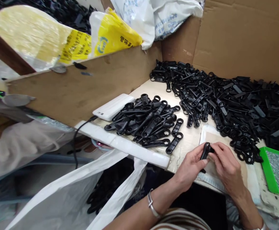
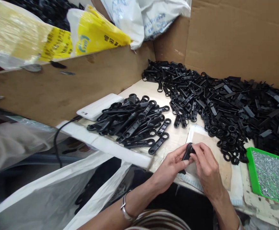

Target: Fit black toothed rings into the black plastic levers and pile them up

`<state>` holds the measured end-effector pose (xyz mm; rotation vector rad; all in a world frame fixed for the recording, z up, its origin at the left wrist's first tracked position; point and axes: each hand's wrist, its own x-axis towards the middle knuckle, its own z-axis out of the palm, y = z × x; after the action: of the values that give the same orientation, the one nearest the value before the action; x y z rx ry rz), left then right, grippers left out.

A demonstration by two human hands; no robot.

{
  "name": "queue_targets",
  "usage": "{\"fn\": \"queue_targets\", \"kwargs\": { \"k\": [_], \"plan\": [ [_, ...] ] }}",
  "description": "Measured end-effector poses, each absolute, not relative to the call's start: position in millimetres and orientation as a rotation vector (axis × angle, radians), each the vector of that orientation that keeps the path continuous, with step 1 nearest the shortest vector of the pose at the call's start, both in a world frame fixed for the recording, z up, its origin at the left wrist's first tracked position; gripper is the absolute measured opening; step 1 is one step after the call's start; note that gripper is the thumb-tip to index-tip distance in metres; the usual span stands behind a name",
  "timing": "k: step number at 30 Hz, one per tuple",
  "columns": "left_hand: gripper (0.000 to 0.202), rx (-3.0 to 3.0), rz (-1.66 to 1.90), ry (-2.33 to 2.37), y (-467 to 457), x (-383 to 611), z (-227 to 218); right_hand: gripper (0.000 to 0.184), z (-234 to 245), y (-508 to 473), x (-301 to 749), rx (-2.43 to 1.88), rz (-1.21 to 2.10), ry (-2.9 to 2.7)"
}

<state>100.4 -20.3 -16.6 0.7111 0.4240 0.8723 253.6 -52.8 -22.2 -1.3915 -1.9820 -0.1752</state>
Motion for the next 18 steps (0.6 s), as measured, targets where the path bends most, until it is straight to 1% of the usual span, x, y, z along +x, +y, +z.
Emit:
{"fn": "queue_targets", "kwargs": {
  "k": [3,13,16,18],
  "plan": [
    [0.048,0.723,0.85,0.41,-22,100,-17,0.031,-21,-53,254,-1.391,-0.154,-2.001],
    [0.053,0.807,0.861,0.478,-24,97,-28,0.025,-18,-58,243,-1.45,-0.057,-1.82],
    [0.058,0.904,0.843,0.468,-24,97,-29,0.027,-19,-59,241,-1.451,-0.096,-1.784],
    [0.057,0.987,0.834,0.464,-23,97,-30,0.028,-19,-61,240,-1.455,-0.092,-1.766]
  ]
}}
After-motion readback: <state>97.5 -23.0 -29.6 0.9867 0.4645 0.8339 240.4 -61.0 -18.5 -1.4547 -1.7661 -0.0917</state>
